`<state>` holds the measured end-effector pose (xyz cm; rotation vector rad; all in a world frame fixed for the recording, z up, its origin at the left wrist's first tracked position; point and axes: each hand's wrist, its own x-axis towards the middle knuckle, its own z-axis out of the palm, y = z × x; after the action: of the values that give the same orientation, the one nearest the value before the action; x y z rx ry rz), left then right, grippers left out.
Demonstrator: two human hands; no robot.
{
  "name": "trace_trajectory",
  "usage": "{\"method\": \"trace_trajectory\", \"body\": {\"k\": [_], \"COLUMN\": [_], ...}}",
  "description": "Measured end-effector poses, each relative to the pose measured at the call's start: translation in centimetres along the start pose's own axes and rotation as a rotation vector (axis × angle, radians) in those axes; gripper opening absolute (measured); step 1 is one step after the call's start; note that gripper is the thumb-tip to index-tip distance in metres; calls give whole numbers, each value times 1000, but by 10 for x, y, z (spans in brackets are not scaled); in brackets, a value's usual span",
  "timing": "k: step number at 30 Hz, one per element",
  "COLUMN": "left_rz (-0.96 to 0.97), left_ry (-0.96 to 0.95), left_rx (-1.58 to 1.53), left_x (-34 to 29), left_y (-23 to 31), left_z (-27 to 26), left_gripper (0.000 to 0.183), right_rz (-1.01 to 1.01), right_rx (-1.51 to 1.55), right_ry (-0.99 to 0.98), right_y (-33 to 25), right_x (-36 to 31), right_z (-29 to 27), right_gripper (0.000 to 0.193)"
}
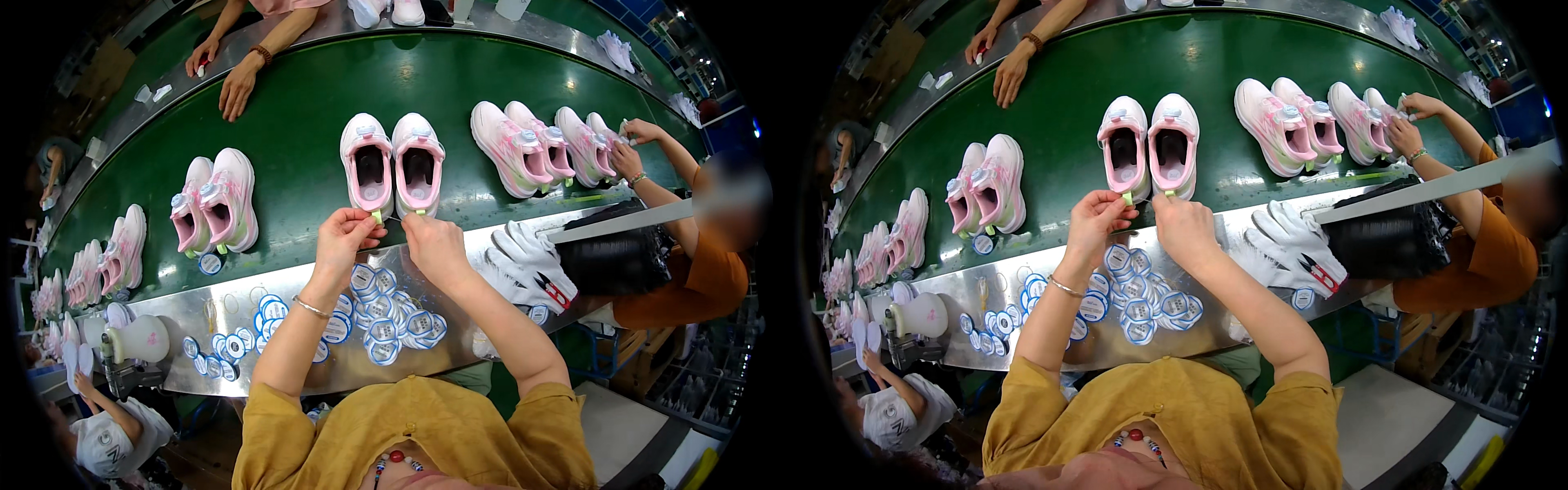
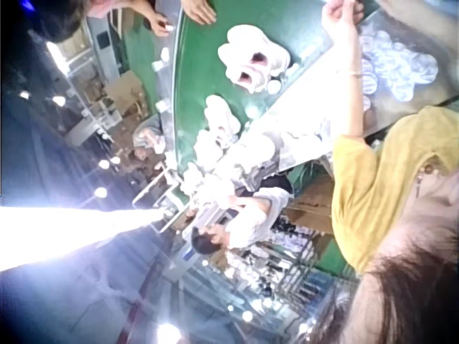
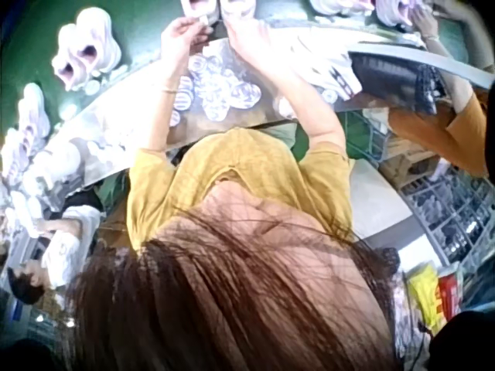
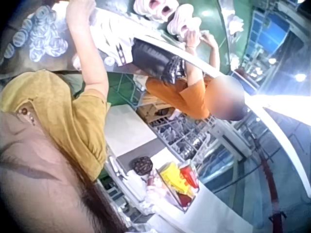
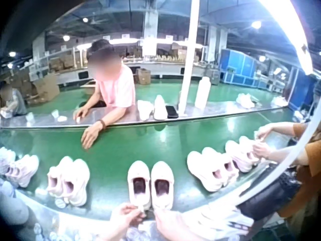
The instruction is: The person applies circular stickers to the tongue of pink and white sneakers moving along a conveyor belt. They peel stickers from a sheet, place them on each shoe, and occasionally retrieve more stickers from a plastic bag.
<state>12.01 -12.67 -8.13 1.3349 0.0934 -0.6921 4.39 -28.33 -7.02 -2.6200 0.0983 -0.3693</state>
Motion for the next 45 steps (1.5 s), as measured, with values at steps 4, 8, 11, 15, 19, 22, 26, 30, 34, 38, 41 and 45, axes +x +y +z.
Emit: {"method": "trace_trajectory", "body": {"k": [4, 8, 11, 15, 19, 22, 26, 30, 34, 38, 41, 45], "left_rz": [-20, -18, 82, 371, 491, 461, 376, 482, 403, 379, 368, 372], "left_ry": [-6, 12, 60, 143, 56, -11, -38, -89, -71, -58, -51, -64], "left_rx": [-5, 5, 42, 222, 202, 172, 191, 117, -6, 18, 20, -17], "left_x": [0, -2, -2, -13, -22, -19, -7, 2, -3, -3, -4, -3], "left_y": [2, 4, 0, 6, 27, 38, 35, 29, 38, 40, 43, 43], "left_z": [-2, -2, -6, -17, -7, -2, -16, -23, -19, -27, -28, -31], "left_gripper": [12, 9, 7, 7, 8, 9, 18, 27, 20, 15, 13, 13], "right_rz": [-35, 12, 89, -28, -125, -159, -268, -349, -43, 104, 90, 160], "right_rx": [62, 100, 93, 300, 262, 319, 415, 510, 780, 999, 1026, 1143], "right_ry": [-27, -112, -187, -43, -14, 32, 42, 89, -14, -147, -145, -196], "right_y": [-1, -11, -20, -22, -28, -22, -17, -20, -34, -27, -29, -32], "right_x": [3, 11, 13, 6, 19, 35, 54, 65, 69, 73, 77, 79], "right_z": [4, 8, 3, -5, -20, -24, -27, -17, -10, 1, 0, 0], "right_gripper": [9, 8, 13, 14, 17, 15, 11, 13, 10, 9, 8, 13]}}
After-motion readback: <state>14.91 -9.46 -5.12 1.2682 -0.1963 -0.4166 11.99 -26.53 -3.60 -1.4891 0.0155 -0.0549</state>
